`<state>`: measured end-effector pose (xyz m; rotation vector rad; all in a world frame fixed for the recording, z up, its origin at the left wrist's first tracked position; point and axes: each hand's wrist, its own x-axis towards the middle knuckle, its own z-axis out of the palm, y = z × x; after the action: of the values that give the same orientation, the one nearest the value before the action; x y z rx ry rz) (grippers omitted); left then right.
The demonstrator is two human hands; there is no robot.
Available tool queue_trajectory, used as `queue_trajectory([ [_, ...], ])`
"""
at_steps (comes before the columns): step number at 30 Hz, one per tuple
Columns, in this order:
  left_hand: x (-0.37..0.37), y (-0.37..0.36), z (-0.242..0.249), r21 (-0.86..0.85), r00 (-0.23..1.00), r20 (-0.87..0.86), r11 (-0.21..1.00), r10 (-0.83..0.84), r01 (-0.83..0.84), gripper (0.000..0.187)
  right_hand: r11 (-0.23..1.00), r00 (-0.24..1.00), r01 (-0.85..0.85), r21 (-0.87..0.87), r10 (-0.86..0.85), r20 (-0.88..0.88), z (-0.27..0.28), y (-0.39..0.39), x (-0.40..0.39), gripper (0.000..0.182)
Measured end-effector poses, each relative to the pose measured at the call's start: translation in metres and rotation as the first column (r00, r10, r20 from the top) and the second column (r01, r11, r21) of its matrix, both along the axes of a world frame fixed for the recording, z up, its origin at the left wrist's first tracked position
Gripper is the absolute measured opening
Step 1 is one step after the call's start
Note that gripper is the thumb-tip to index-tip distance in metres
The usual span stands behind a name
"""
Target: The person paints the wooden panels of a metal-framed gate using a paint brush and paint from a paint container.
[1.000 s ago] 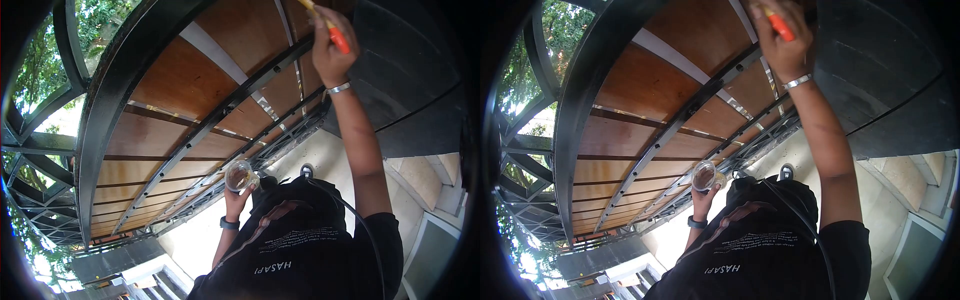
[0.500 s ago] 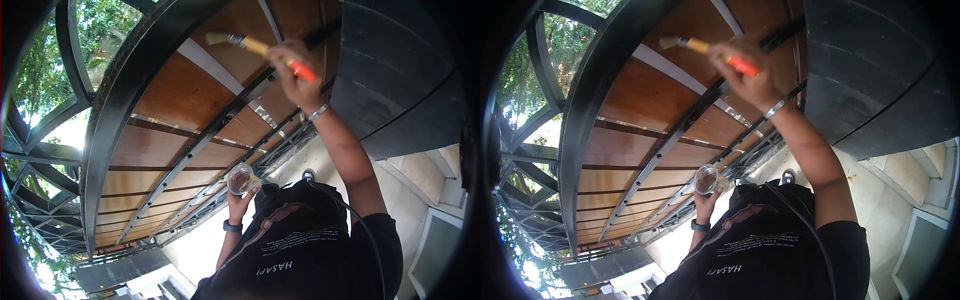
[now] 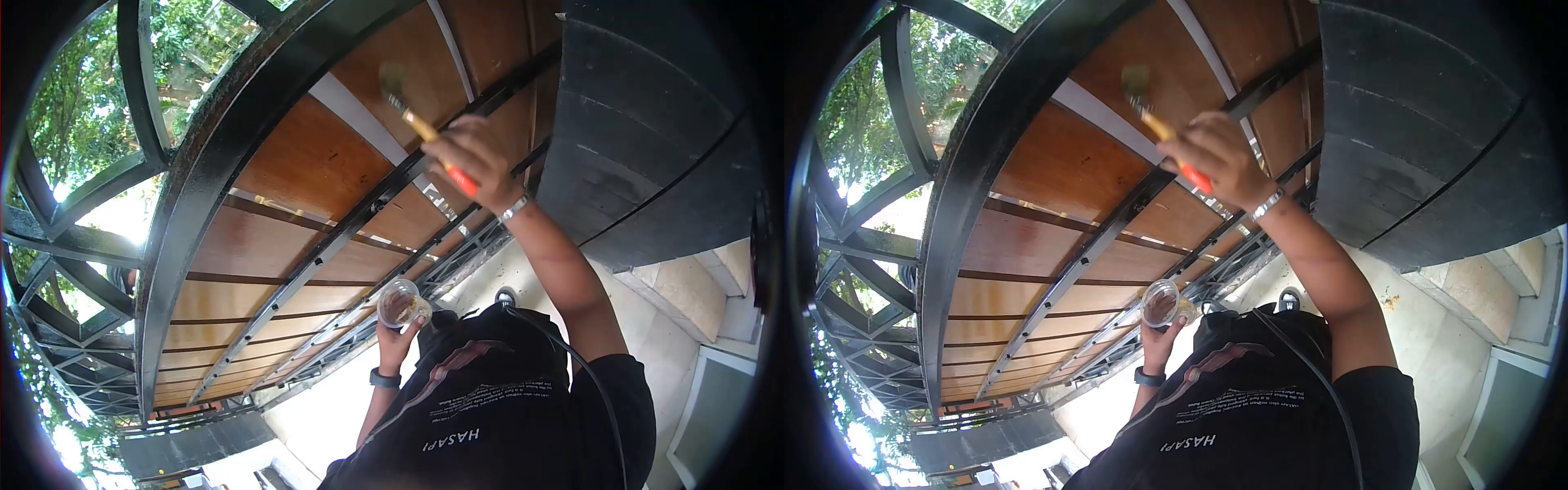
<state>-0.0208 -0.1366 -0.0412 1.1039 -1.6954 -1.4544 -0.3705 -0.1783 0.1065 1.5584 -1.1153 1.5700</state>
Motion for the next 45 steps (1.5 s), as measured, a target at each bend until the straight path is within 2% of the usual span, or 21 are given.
queue_trajectory([
  [2, -0.001, 0.0, 0.002, -0.005, 1.0, 0.003, 1.0, -0.006, 0.006, 0.073, 0.982, 0.984, -0.172, 0.083, 0.176, -0.039, -0.007, 0.002, 0.01, 0.039],
  [7, -0.003, 0.0, 0.003, -0.006, 1.0, 0.0, 1.0, -0.011, 0.011, 0.073, 0.966, 0.963, -0.258, 0.017, 0.256, 0.088, 0.021, 0.001, 0.004, 0.033],
  [9, -0.002, -0.002, -0.001, -0.016, 1.0, -0.01, 1.0, -0.015, 0.015, 0.072, 0.973, 0.955, -0.229, -0.04, 0.232, 0.185, 0.035, -0.007, -0.004, 0.028],
  [11, -0.005, -0.002, 0.005, -0.024, 1.0, -0.028, 1.0, -0.011, 0.01, 0.071, 0.98, 0.97, -0.172, -0.098, 0.186, 0.156, 0.046, -0.008, -0.018, 0.023],
  [13, -0.005, -0.002, 0.009, -0.025, 1.0, -0.026, 1.0, 0.005, -0.005, 0.071, 0.993, 0.93, 0.05, -0.105, -0.008, 0.367, 0.047, -0.007, -0.03, 0.02],
  [17, 0.001, -0.002, 0.001, -0.037, 0.999, -0.028, 0.998, 0.043, -0.044, 0.071, 0.977, 0.87, 0.087, -0.196, 0.021, 0.493, 0.034, -0.013, -0.05, 0.018],
  [19, 0.005, 0.0, -0.004, -0.048, 0.999, -0.001, 0.998, 0.034, -0.034, 0.071, 0.967, 0.904, 0.203, -0.154, -0.125, 0.409, 0.031, -0.012, -0.045, 0.018],
  [20, 0.005, 0.001, -0.002, -0.043, 0.999, -0.009, 0.998, 0.044, -0.045, 0.071, 0.972, 0.943, 0.217, -0.091, -0.185, 0.276, 0.03, -0.009, -0.035, 0.022],
  [23, 0.002, 0.005, 0.001, -0.04, 0.999, -0.014, 0.998, 0.04, -0.041, 0.07, 0.999, 0.998, 0.022, 0.038, -0.02, -0.066, 0.013, -0.004, 0.005, 0.043],
  [25, 0.001, 0.009, 0.002, -0.039, 0.998, 0.023, 0.998, 0.055, -0.054, 0.071, 0.993, 0.988, -0.058, 0.102, 0.072, -0.138, 0.003, 0.006, 0.017, 0.044],
  [27, 0.0, 0.012, 0.0, -0.03, 0.997, 0.0, 0.996, 0.079, -0.079, 0.073, 0.953, 0.982, -0.177, 0.246, 0.187, -0.018, -0.004, 0.023, 0.018, 0.037],
  [28, -0.001, 0.015, -0.004, -0.02, 0.995, -0.027, 0.995, 0.097, -0.098, 0.074, 0.95, 0.98, -0.187, 0.252, 0.2, -0.025, -0.009, 0.032, 0.016, 0.037],
  [30, -0.001, 0.022, -0.004, -0.05, 0.995, 0.028, 0.994, 0.098, -0.096, 0.077, 0.908, 0.953, -0.27, 0.32, 0.205, 0.223, -0.021, 0.058, 0.012, 0.024],
  [31, -0.007, 0.027, 0.007, -0.055, 0.996, -0.001, 0.994, 0.093, -0.093, 0.077, 0.898, 0.951, -0.282, 0.338, 0.215, 0.224, -0.028, 0.072, 0.014, 0.024],
  [33, -0.018, 0.038, 0.03, -0.014, 0.992, -0.097, 0.996, 0.083, -0.085, 0.078, 0.781, 0.711, -0.545, 0.303, 0.241, 0.66, -0.042, 0.099, 0.024, 0.016],
  [36, -0.013, 0.037, 0.027, -0.268, 0.998, 0.057, 0.963, 0.028, -0.011, 0.078, 0.732, 0.529, -0.644, 0.222, 0.217, 0.82, -0.031, 0.151, 0.048, 0.017],
  [37, -0.014, 0.035, 0.035, -0.344, 0.992, 0.122, 0.938, 0.012, 0.031, 0.077, 0.719, 0.523, -0.655, 0.231, 0.212, 0.826, -0.027, 0.165, 0.056, 0.017],
  [39, -0.019, 0.037, 0.057, -0.477, 0.989, 0.141, 0.878, 0.033, 0.039, 0.072, 0.721, 0.661, -0.67, 0.176, 0.472, 0.583, -0.014, 0.186, 0.066, 0.019],
  [40, -0.019, 0.037, 0.056, -0.498, 0.991, 0.129, 0.866, 0.018, 0.049, 0.072, 0.727, 0.667, -0.664, 0.174, 0.471, 0.577, -0.004, 0.194, 0.069, 0.019],
  [43, -0.011, 0.049, 0.066, -0.545, 0.988, 0.149, 0.832, -0.029, 0.107, 0.072, 0.65, 0.853, -0.484, 0.585, 0.499, 0.15, 0.029, 0.219, 0.086, 0.024],
  [45, -0.005, 0.061, 0.075, -0.57, 0.985, 0.169, 0.811, -0.045, 0.134, 0.072, 0.598, 0.856, -0.415, 0.686, 0.513, 0.07, 0.041, 0.234, 0.103, 0.026],
])
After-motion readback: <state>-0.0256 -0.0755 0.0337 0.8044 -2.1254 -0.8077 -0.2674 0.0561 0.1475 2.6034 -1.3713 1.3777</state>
